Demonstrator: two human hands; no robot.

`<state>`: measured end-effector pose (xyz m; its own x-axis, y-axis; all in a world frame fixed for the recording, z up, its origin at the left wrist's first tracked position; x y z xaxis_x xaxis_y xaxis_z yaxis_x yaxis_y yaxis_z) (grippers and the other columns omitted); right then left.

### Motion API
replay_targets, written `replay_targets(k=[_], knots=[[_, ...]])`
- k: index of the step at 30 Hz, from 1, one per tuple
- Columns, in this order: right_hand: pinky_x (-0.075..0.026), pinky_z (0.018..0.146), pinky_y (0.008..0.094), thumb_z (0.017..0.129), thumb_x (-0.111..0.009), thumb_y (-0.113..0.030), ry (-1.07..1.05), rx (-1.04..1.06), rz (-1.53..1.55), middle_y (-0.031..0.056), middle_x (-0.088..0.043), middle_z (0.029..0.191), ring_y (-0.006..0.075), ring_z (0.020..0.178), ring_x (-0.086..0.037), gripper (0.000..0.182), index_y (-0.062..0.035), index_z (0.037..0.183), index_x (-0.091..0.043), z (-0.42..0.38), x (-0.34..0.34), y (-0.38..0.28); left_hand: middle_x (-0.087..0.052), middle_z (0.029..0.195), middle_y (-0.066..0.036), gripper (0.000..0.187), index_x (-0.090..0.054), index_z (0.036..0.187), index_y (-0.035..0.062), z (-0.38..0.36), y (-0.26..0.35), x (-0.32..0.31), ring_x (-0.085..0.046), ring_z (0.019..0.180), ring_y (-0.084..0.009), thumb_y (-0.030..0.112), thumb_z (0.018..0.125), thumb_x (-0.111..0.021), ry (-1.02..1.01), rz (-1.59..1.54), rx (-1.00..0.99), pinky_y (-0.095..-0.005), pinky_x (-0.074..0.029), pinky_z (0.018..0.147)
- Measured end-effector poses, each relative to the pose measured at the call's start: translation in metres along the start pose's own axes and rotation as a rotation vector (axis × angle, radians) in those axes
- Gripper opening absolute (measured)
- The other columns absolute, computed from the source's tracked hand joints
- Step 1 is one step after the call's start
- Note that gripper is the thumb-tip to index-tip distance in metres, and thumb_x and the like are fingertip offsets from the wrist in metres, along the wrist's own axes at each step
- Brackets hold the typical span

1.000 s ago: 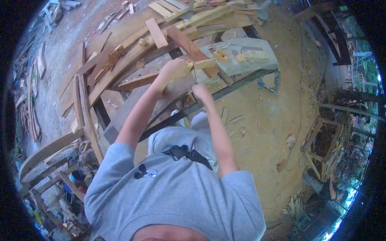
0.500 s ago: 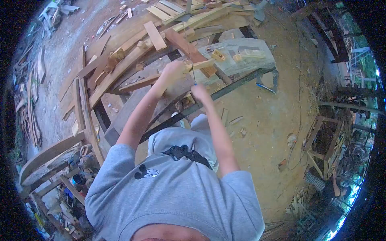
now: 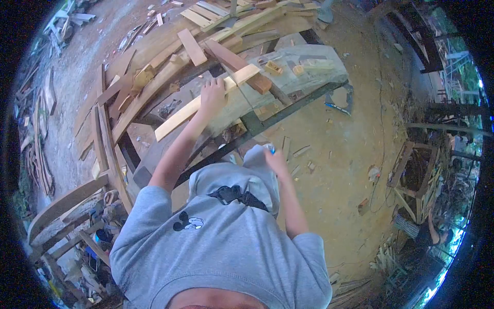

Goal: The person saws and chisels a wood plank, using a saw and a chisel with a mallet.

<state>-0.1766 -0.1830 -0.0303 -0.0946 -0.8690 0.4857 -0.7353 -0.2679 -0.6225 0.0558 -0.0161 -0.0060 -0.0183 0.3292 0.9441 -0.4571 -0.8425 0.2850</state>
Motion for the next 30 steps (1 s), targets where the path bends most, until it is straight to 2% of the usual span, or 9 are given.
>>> replay_targets(k=[3, 8, 15, 18, 20, 21, 22, 25, 30], knots=[[-0.031, 0.039, 0.0257, 0.078, -0.055, -0.039, 0.188, 0.160, 0.172, -0.0013, -0.044, 0.043, 0.0080, 0.039, -0.042, 0.041, -0.0073, 0.052, -0.048, 0.026, 0.019, -0.039, -0.050, 0.090, -0.013, 0.040, -0.043, 0.096, 0.0042, -0.011, 0.005, 0.001, -0.050, 0.087, -0.0272, 0.018, 0.063, -0.062, 0.097, 0.058, -0.056, -0.0376, -0.039, 0.072], [-0.042, 0.060, 0.0385, 0.079, -0.051, -0.043, 0.294, 0.328, -0.187, 0.0172, -0.058, 0.068, 0.0331, 0.068, -0.057, 0.044, 0.0009, 0.074, -0.053, 0.017, 0.025, -0.142, -0.047, 0.097, -0.013, 0.059, -0.041, 0.109, 0.0004, -0.019, 0.003, -0.007, -0.045, 0.094, -0.0261, 0.021, 0.060, -0.065, 0.047, 0.041, -0.033, -0.0363, -0.036, 0.075], [-0.040, 0.058, 0.0367, 0.079, -0.049, -0.048, 0.371, 0.440, -0.106, 0.0170, -0.054, 0.063, 0.0320, 0.061, -0.053, 0.049, 0.0005, 0.071, -0.053, 0.060, 0.005, -0.156, -0.048, 0.099, -0.014, 0.066, -0.038, 0.112, -0.0005, -0.021, 0.002, 0.016, -0.045, 0.098, -0.0289, 0.026, 0.059, -0.067, -0.005, -0.110, -0.056, -0.0386, -0.036, 0.081], [-0.041, 0.058, 0.0348, 0.079, -0.049, -0.050, 0.357, 0.439, -0.079, 0.0137, -0.054, 0.058, 0.0277, 0.058, -0.054, 0.050, -0.0009, 0.070, -0.054, 0.065, 0.013, -0.155, -0.051, 0.103, -0.020, 0.058, -0.042, 0.109, -0.0038, -0.010, -0.018, 0.006, -0.047, 0.096, -0.0338, 0.034, 0.069, -0.060, -0.055, -0.283, -0.008, -0.0406, -0.037, 0.081], [-0.042, 0.062, 0.0399, 0.079, -0.048, -0.047, 0.199, 0.337, 0.007, 0.0168, -0.057, 0.066, 0.0338, 0.068, -0.056, 0.047, -0.0002, 0.074, -0.052, 0.068, 0.017, -0.155, -0.052, 0.104, -0.018, 0.047, -0.047, 0.105, -0.0067, 0.015, -0.047, -0.022, -0.052, 0.091, -0.0290, 0.030, 0.076, -0.056, -0.334, -0.764, 0.436, -0.0351, -0.043, 0.077], [-0.042, 0.062, 0.0399, 0.079, -0.048, -0.047, 0.206, 0.342, 0.011, 0.0168, -0.057, 0.066, 0.0338, 0.068, -0.056, 0.047, -0.0002, 0.074, -0.052, 0.068, 0.020, -0.156, -0.058, 0.096, -0.013, 0.037, -0.054, 0.097, -0.0039, 0.022, -0.049, -0.014, -0.056, 0.079, -0.0221, 0.030, 0.081, -0.051, -0.252, -0.563, 0.231, -0.0306, -0.045, 0.070], [-0.041, 0.061, 0.0381, 0.079, -0.049, -0.046, 0.215, 0.345, 0.075, 0.0141, -0.056, 0.063, 0.0304, 0.065, -0.056, 0.047, -0.0004, 0.072, -0.052, 0.069, 0.022, -0.155, -0.058, 0.096, -0.013, 0.037, -0.054, 0.097, -0.0039, 0.027, -0.049, -0.011, -0.056, 0.079, -0.0221, 0.030, 0.081, -0.051, -0.247, -0.560, 0.223, -0.0306, -0.045, 0.070], [-0.039, 0.050, 0.0314, 0.079, -0.050, -0.046, 0.235, 0.377, 0.172, 0.0075, -0.053, 0.055, 0.0193, 0.051, -0.051, 0.046, -0.0017, 0.067, -0.053, 0.081, 0.024, -0.149, -0.061, 0.083, -0.008, 0.027, -0.058, 0.091, 0.0017, 0.017, -0.033, 0.011, -0.057, 0.072, -0.0149, 0.025, 0.083, -0.048, -0.368, -1.602, 0.737, -0.0261, -0.045, 0.064], [-0.034, 0.035, 0.0233, 0.081, -0.049, -0.043, 0.157, 0.281, 0.315, 0.0032, -0.052, 0.052, 0.0091, 0.037, -0.044, 0.042, -0.0043, 0.065, -0.053, 0.087, 0.036, -0.143, -0.060, 0.078, -0.006, 0.024, -0.058, 0.085, 0.0025, 0.033, -0.014, 0.027, -0.057, 0.063, -0.0141, 0.025, 0.083, -0.049, -0.447, -1.728, 0.854, -0.0240, -0.045, 0.057]])
Point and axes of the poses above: each hand's wrist, its own z-axis towards the middle knuckle, its own x-axis out of the back of the hand, y = z × x, the point moved 2 cm from there along z, towards the middle knuckle
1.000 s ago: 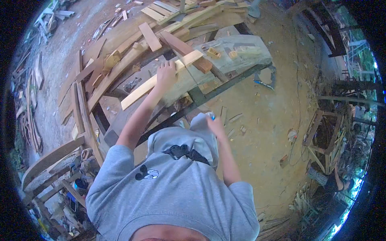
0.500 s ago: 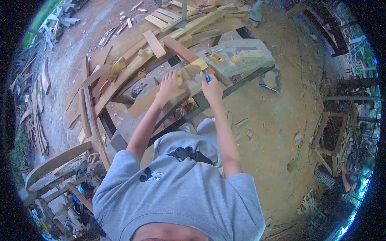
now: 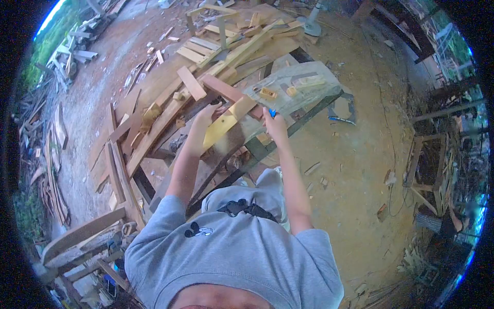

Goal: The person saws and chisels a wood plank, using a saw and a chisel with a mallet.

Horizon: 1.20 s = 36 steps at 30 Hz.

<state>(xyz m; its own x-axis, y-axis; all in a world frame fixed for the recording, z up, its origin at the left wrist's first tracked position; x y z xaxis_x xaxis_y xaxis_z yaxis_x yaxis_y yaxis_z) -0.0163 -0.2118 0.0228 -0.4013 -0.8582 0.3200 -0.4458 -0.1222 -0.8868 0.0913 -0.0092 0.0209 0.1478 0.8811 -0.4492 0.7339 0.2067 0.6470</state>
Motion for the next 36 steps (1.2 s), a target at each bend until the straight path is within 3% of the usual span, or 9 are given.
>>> replay_targets(k=[2, 5, 9, 15, 24, 29, 32, 34, 36], knots=[[-0.034, 0.034, 0.0214, 0.083, -0.048, -0.040, -0.039, -0.038, 0.125, 0.0029, -0.051, 0.053, 0.0078, 0.036, -0.044, 0.040, -0.0047, 0.066, -0.053, 0.001, 0.002, 0.005, -0.059, 0.088, -0.011, 0.022, -0.050, 0.093, -0.0017, -0.010, 0.004, -0.003, -0.059, 0.078, -0.0190, 0.019, 0.086, -0.048, -0.032, -0.057, 0.039, -0.0270, -0.049, 0.070], [-0.034, 0.034, 0.0216, 0.083, -0.048, -0.039, -0.062, -0.125, 0.162, 0.0029, -0.051, 0.053, 0.0085, 0.036, -0.044, 0.039, -0.0039, 0.066, -0.053, 0.001, 0.003, 0.018, -0.059, 0.077, -0.003, 0.019, -0.056, 0.084, 0.0050, -0.014, -0.001, -0.008, -0.056, 0.066, -0.0115, 0.024, 0.080, -0.056, -0.066, -0.137, -0.131, -0.0221, -0.045, 0.058], [-0.034, 0.035, 0.0216, 0.084, -0.047, -0.038, -0.086, -0.180, 0.188, 0.0024, -0.051, 0.052, 0.0080, 0.036, -0.044, 0.038, -0.0043, 0.069, -0.055, -0.004, -0.005, 0.020, -0.057, 0.077, -0.002, 0.021, -0.054, 0.084, 0.0048, 0.007, -0.006, 0.003, -0.055, 0.067, -0.0108, 0.025, 0.080, -0.058, -0.130, -0.184, -0.084, -0.0217, -0.045, 0.059], [-0.035, 0.040, 0.0205, 0.085, -0.046, -0.038, -0.010, 0.327, -0.093, 0.0015, -0.054, 0.061, 0.0057, 0.042, -0.044, 0.034, -0.0059, 0.086, -0.059, 0.001, -0.021, -0.005, -0.056, 0.076, -0.001, 0.023, -0.054, 0.088, 0.0027, 0.062, -0.017, 0.029, -0.056, 0.069, -0.0117, 0.026, 0.084, -0.052, -0.143, -0.300, 0.046, -0.0217, -0.047, 0.063], [-0.034, 0.040, 0.0210, 0.085, -0.047, -0.034, -0.134, 0.131, 0.180, 0.0019, -0.055, 0.064, 0.0064, 0.042, -0.042, 0.032, -0.0037, 0.086, -0.058, 0.003, -0.011, -0.015, -0.060, 0.085, -0.006, 0.026, -0.057, 0.094, -0.0005, 0.027, 0.010, 0.000, -0.057, 0.074, -0.0112, 0.020, 0.077, -0.062, -0.053, 0.011, -0.359, -0.0230, -0.048, 0.064], [-0.034, 0.041, 0.0204, 0.084, -0.046, -0.022, -0.403, -0.035, 0.586, 0.0027, -0.052, 0.062, 0.0078, 0.045, -0.045, 0.022, -0.0015, 0.085, -0.054, -0.009, 0.004, -0.009, -0.060, 0.079, -0.006, 0.021, -0.057, 0.091, -0.0025, -0.009, 0.035, -0.038, -0.059, 0.071, -0.0122, 0.012, 0.076, -0.062, -0.031, 0.196, -0.652, -0.0217, -0.049, 0.060], [-0.035, 0.042, 0.0215, 0.085, -0.045, -0.021, -0.532, 0.064, 0.703, 0.0022, -0.050, 0.063, 0.0088, 0.049, -0.047, 0.022, -0.0008, 0.089, -0.053, -0.031, 0.010, -0.029, -0.059, 0.072, -0.006, 0.016, -0.056, 0.084, -0.0025, -0.048, 0.058, -0.068, -0.059, 0.063, -0.0112, 0.009, 0.075, -0.062, -0.098, 0.413, -0.867, -0.0200, -0.048, 0.052], [-0.039, 0.046, 0.0222, 0.085, -0.047, -0.022, -0.468, 0.039, 0.659, 0.0029, -0.052, 0.066, 0.0095, 0.054, -0.050, 0.025, 0.0004, 0.096, -0.052, -0.045, 0.014, -0.042, -0.058, 0.067, -0.005, 0.012, -0.055, 0.077, -0.0018, -0.081, 0.072, -0.094, -0.058, 0.056, -0.0099, 0.006, 0.073, -0.063, -0.140, 0.370, -0.846, -0.0191, -0.045, 0.044], [-0.043, 0.057, 0.0227, 0.085, -0.050, -0.019, -0.399, 0.290, 0.487, 0.0046, -0.056, 0.072, 0.0101, 0.063, -0.054, 0.024, 0.0019, 0.097, -0.053, -0.056, 0.018, -0.056, -0.058, 0.066, -0.005, 0.011, -0.054, 0.074, -0.0012, -0.092, 0.076, -0.101, -0.057, 0.052, -0.0105, 0.005, 0.072, -0.063, -0.173, 0.319, -0.953, -0.0186, -0.044, 0.040]])
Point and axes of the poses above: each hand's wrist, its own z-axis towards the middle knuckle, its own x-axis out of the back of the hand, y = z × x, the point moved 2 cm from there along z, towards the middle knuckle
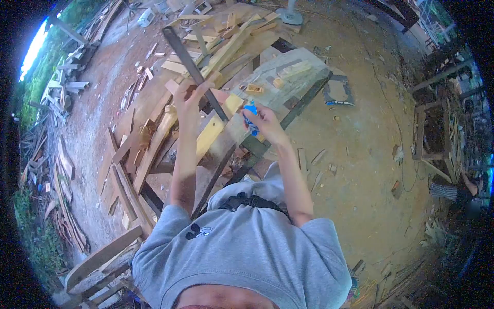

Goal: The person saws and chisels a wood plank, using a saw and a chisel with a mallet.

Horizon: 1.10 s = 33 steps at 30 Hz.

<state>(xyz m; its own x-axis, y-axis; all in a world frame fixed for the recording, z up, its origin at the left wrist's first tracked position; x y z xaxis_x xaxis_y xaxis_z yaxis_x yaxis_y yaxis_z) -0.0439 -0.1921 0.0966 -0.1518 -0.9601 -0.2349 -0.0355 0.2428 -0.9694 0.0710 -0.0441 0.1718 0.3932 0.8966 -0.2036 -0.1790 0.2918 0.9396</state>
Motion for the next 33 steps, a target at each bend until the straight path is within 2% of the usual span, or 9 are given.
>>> replay_targets(k=[5, 9, 13, 14, 16, 19, 25, 31, 33], knots=[[-0.044, 0.068, 0.0218, 0.083, -0.053, -0.010, 0.088, 0.260, -0.097, 0.0051, -0.059, 0.083, 0.0091, 0.075, -0.055, 0.021, 0.0028, 0.099, -0.055, -0.021, -0.017, -0.023, -0.058, 0.074, -0.007, 0.007, -0.054, 0.083, 0.0013, -0.009, 0.039, -0.013, -0.059, 0.077, -0.0194, 0.003, 0.077, -0.057, 0.038, -0.437, -0.139, -0.0344, -0.046, 0.074], [-0.043, 0.069, 0.0222, 0.084, -0.050, -0.010, 0.142, 0.263, -0.056, 0.0046, -0.057, 0.082, 0.0093, 0.072, -0.053, 0.019, 0.0013, 0.099, -0.055, -0.038, -0.023, -0.034, -0.052, 0.093, -0.003, 0.014, -0.051, 0.095, 0.0086, -0.014, 0.066, -0.013, -0.054, 0.071, -0.0173, 0.016, 0.083, -0.053, -0.009, -0.650, -0.307, -0.0332, -0.045, 0.065], [-0.042, 0.067, 0.0214, 0.085, -0.048, -0.011, 0.153, 0.145, -0.075, 0.0020, -0.054, 0.077, 0.0083, 0.070, -0.050, 0.021, 0.0008, 0.101, -0.055, -0.054, -0.028, -0.035, -0.052, 0.085, 0.003, 0.012, -0.049, 0.094, 0.0193, -0.029, 0.091, -0.020, -0.041, 0.056, -0.0104, 0.028, 0.087, -0.045, 0.193, -0.751, -0.172, -0.0245, -0.032, 0.054], [-0.041, 0.066, 0.0209, 0.085, -0.048, -0.012, 0.116, 0.141, -0.096, 0.0013, -0.052, 0.076, 0.0079, 0.069, -0.049, 0.022, 0.0008, 0.102, -0.055, -0.058, -0.031, -0.037, -0.052, 0.085, 0.003, 0.012, -0.049, 0.094, 0.0193, -0.032, 0.094, -0.021, -0.041, 0.056, -0.0104, 0.028, 0.087, -0.045, 0.189, -0.752, -0.168, -0.0245, -0.032, 0.054], [-0.040, 0.065, 0.0204, 0.086, -0.047, -0.013, 0.082, 0.136, -0.117, 0.0007, -0.050, 0.075, 0.0075, 0.069, -0.048, 0.023, 0.0009, 0.102, -0.054, -0.064, -0.035, -0.039, -0.049, 0.078, 0.001, 0.020, -0.049, 0.098, 0.0102, -0.037, 0.101, -0.027, -0.042, 0.055, -0.0060, 0.027, 0.089, -0.041, -0.096, -0.858, -0.299, -0.0209, -0.034, 0.052], [-0.039, 0.065, 0.0199, 0.086, -0.048, -0.011, 0.010, 0.164, -0.129, 0.0010, -0.050, 0.078, 0.0072, 0.070, -0.048, 0.024, 0.0012, 0.105, -0.053, -0.070, -0.040, -0.039, -0.044, 0.071, 0.003, 0.022, -0.049, 0.100, 0.0108, -0.039, 0.103, -0.032, -0.033, 0.045, -0.0033, 0.026, 0.091, -0.036, -0.158, -0.878, -0.325, -0.0188, -0.029, 0.045], [-0.039, 0.063, 0.0203, 0.084, -0.048, -0.008, -0.030, 0.133, -0.117, 0.0001, -0.048, 0.076, 0.0068, 0.068, -0.047, 0.025, 0.0015, 0.107, -0.051, -0.076, -0.046, -0.035, -0.041, 0.064, 0.003, 0.017, -0.044, 0.092, 0.0138, -0.045, 0.108, -0.035, -0.028, 0.039, -0.0039, 0.025, 0.092, -0.032, -0.012, -0.768, -0.337, -0.0200, -0.022, 0.042], [-0.039, 0.057, 0.0191, 0.084, -0.049, -0.006, -0.064, 0.210, -0.248, 0.0049, -0.058, 0.094, 0.0053, 0.062, -0.044, 0.018, 0.0022, 0.099, -0.051, -0.073, -0.053, -0.040, -0.041, 0.063, 0.002, 0.018, -0.038, 0.087, 0.0121, -0.048, 0.114, -0.037, -0.027, 0.038, -0.0051, 0.026, 0.093, -0.030, 0.123, -0.602, -0.392, -0.0202, -0.023, 0.042], [-0.038, 0.055, 0.0188, 0.084, -0.049, -0.007, -0.047, 0.155, -0.103, 0.0050, -0.058, 0.094, 0.0044, 0.061, -0.042, 0.019, 0.0015, 0.101, -0.052, -0.073, -0.056, -0.038, -0.040, 0.062, 0.002, 0.018, -0.037, 0.086, 0.0120, -0.047, 0.111, -0.032, -0.026, 0.038, -0.0051, 0.027, 0.093, -0.030, 0.113, -0.584, -0.429, -0.0203, -0.023, 0.042]])
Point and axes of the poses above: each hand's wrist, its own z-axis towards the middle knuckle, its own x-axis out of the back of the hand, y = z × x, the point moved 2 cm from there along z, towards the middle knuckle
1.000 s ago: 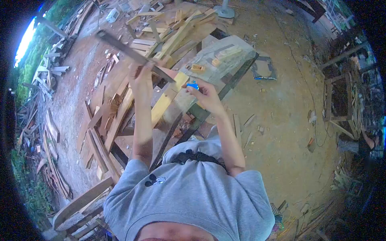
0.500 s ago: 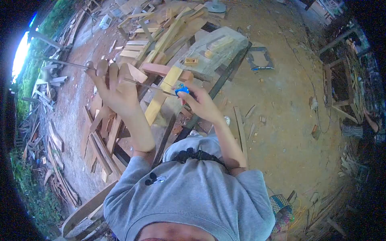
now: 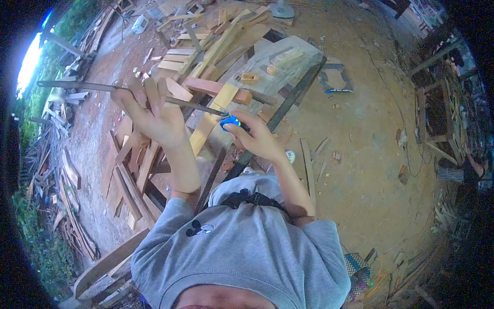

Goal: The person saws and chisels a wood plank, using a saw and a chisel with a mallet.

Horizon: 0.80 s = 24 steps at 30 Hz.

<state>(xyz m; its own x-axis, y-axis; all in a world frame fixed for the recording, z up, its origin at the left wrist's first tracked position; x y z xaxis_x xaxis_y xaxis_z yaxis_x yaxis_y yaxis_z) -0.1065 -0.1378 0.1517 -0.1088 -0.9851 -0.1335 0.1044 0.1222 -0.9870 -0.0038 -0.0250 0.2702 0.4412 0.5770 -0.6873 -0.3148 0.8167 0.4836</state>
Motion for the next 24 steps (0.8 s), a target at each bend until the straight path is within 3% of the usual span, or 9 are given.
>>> replay_targets(k=[4, 6, 10, 13, 18, 22, 24], knots=[[-0.036, 0.054, 0.0182, 0.084, -0.048, -0.007, -0.018, -0.034, 0.007, 0.0011, -0.053, 0.080, 0.0039, 0.061, -0.042, 0.020, 0.0006, 0.101, -0.054, 0.002, -0.002, -0.005, -0.039, 0.062, 0.001, 0.018, -0.036, 0.083, 0.0119, 0.002, 0.000, 0.002, -0.027, 0.039, -0.0051, 0.026, 0.093, -0.031, -0.010, -0.010, 0.019, -0.0206, -0.023, 0.042], [-0.033, 0.051, 0.0181, 0.083, -0.049, -0.008, 0.036, -0.051, -0.012, -0.0019, -0.045, 0.070, 0.0035, 0.059, -0.040, 0.017, -0.0004, 0.095, -0.058, 0.003, -0.003, -0.007, -0.039, 0.061, 0.001, 0.017, -0.036, 0.083, 0.0119, 0.001, -0.004, 0.004, -0.027, 0.040, -0.0051, 0.026, 0.092, -0.032, -0.010, -0.010, 0.023, -0.0208, -0.023, 0.042], [-0.030, 0.049, 0.0183, 0.082, -0.051, -0.009, 0.093, -0.024, -0.117, -0.0028, -0.042, 0.067, 0.0036, 0.056, -0.038, 0.015, -0.0008, 0.091, -0.061, 0.005, 0.000, -0.016, -0.038, 0.061, 0.002, 0.017, -0.036, 0.081, 0.0116, 0.002, -0.009, 0.010, -0.027, 0.042, -0.0056, 0.024, 0.092, -0.035, 0.058, 0.011, 0.054, -0.0213, -0.024, 0.043], [-0.029, 0.048, 0.0191, 0.081, -0.053, -0.009, 0.094, 0.139, -0.287, -0.0031, -0.039, 0.065, 0.0039, 0.055, -0.037, 0.015, -0.0015, 0.090, -0.062, 0.008, 0.003, -0.012, -0.037, 0.060, 0.002, 0.016, -0.037, 0.081, 0.0110, 0.004, -0.012, 0.013, -0.027, 0.042, -0.0060, 0.023, 0.091, -0.037, 0.133, 0.044, 0.071, -0.0217, -0.025, 0.044], [-0.028, 0.047, 0.0194, 0.080, -0.054, -0.009, 0.045, 0.174, -0.399, -0.0030, -0.039, 0.064, 0.0033, 0.055, -0.036, 0.015, -0.0015, 0.091, -0.061, 0.010, 0.001, -0.015, -0.038, 0.058, 0.000, 0.013, -0.039, 0.082, 0.0107, -0.001, -0.022, 0.010, -0.029, 0.042, -0.0073, 0.021, 0.091, -0.039, 0.048, -0.045, 0.130, -0.0224, -0.025, 0.043], [-0.028, 0.047, 0.0197, 0.081, -0.054, -0.009, 0.015, 0.138, -0.389, -0.0025, -0.039, 0.062, 0.0041, 0.055, -0.035, 0.016, -0.0016, 0.092, -0.061, 0.010, 0.003, -0.016, -0.039, 0.058, -0.001, 0.013, -0.039, 0.082, 0.0108, -0.003, -0.028, 0.012, -0.030, 0.042, -0.0083, 0.020, 0.090, -0.039, 0.048, -0.030, 0.168, -0.0227, -0.026, 0.043], [-0.030, 0.049, 0.0207, 0.081, -0.053, -0.010, -0.003, -0.012, -0.204, -0.0019, -0.040, 0.063, 0.0054, 0.057, -0.037, 0.016, -0.0015, 0.092, -0.061, 0.006, 0.003, -0.025, -0.038, 0.058, -0.001, 0.013, -0.039, 0.082, 0.0108, -0.002, -0.031, 0.016, -0.030, 0.042, -0.0083, 0.021, 0.090, -0.039, 0.044, -0.038, 0.161, -0.0226, -0.026, 0.042]])
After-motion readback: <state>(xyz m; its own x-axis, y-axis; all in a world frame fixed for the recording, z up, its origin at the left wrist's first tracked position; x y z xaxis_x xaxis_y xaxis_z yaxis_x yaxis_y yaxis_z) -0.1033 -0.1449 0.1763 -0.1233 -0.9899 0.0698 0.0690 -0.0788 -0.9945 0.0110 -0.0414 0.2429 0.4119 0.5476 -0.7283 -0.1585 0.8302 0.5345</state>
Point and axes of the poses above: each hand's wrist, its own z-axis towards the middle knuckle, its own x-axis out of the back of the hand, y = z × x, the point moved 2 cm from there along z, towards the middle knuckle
